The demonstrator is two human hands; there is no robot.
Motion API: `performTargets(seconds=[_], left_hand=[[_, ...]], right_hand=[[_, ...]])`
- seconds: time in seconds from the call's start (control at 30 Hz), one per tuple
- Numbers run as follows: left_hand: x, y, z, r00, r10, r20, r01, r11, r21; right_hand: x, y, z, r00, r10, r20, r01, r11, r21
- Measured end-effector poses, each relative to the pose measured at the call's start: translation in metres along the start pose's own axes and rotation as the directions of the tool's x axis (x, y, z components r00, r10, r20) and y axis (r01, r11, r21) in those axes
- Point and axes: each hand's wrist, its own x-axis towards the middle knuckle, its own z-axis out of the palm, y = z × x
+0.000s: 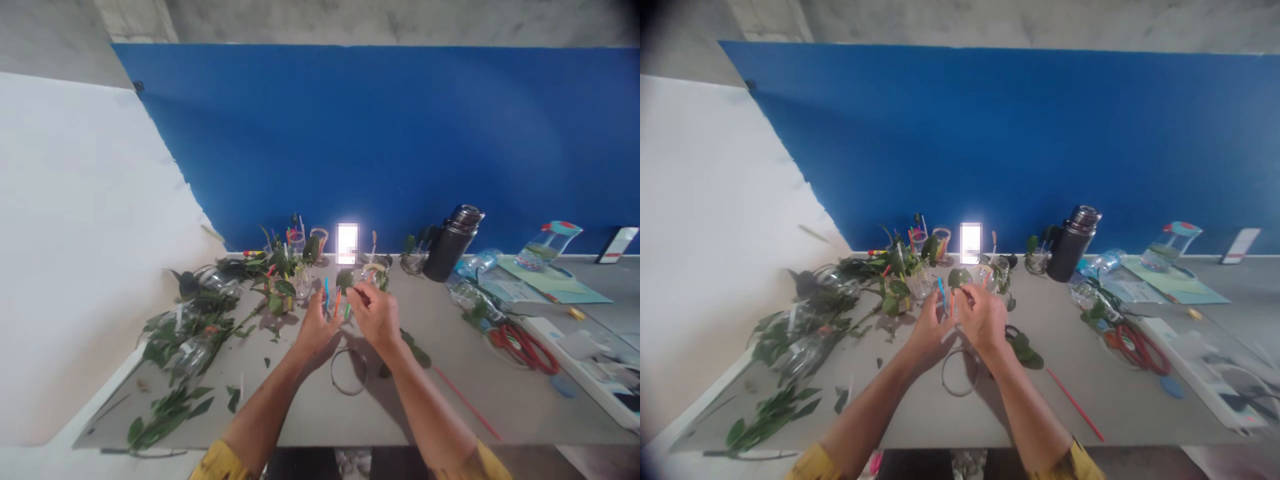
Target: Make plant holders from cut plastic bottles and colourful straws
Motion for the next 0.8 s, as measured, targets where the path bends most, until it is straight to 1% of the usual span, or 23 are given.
performTargets(seconds=[0.1,0.2,0.3,0.43,0.5,0.57,0.63,0.7,0.8], left_hand=[[0.001,-0.004,-0.001,1.0,-0.009,-0.005,0.009,0.998,0.068],[0.002,-0.009,-0.002,1.0,-0.022,0.0,0.022,0.996,0.092],[0.003,-0.011,-0.002,1.0,-0.029,-0.004,0.029,0.994,0.103],[0.002,-0.01,-0.002,1.0,-0.026,-0.007,0.027,0.998,0.054],[0.001,-0.009,-0.001,1.0,-0.026,0.002,0.026,1.0,0.007],[0.001,-0.009,0.001,0.999,-0.029,0.017,0.029,0.999,-0.037],[0.002,-0.008,0.002,0.999,-0.034,0.03,0.036,0.997,-0.069],[0.003,-0.007,0.003,0.999,-0.038,0.03,0.041,0.995,-0.086],[0.003,-0.004,0.003,0.998,-0.051,0.027,0.053,0.995,-0.086]], right_hand=[[-0.001,-0.002,-0.003,1.0,-0.001,0.023,-0.001,0.998,0.055],[-0.004,-0.003,-0.005,0.992,-0.093,0.082,0.083,0.99,0.111],[-0.007,0.0,-0.005,0.972,-0.186,0.141,0.167,0.977,0.134],[-0.011,0.01,-0.007,0.963,-0.193,0.186,0.177,0.979,0.1],[-0.012,0.015,-0.008,0.976,-0.162,0.149,0.154,0.986,0.062],[-0.01,0.017,-0.01,0.992,-0.119,0.047,0.119,0.993,0.008],[-0.007,0.016,-0.011,0.993,-0.109,-0.042,0.107,0.993,-0.047],[-0.002,0.012,-0.011,0.988,-0.144,-0.053,0.138,0.985,-0.099],[0.005,0.004,-0.008,0.98,-0.197,-0.009,0.193,0.968,-0.16]])
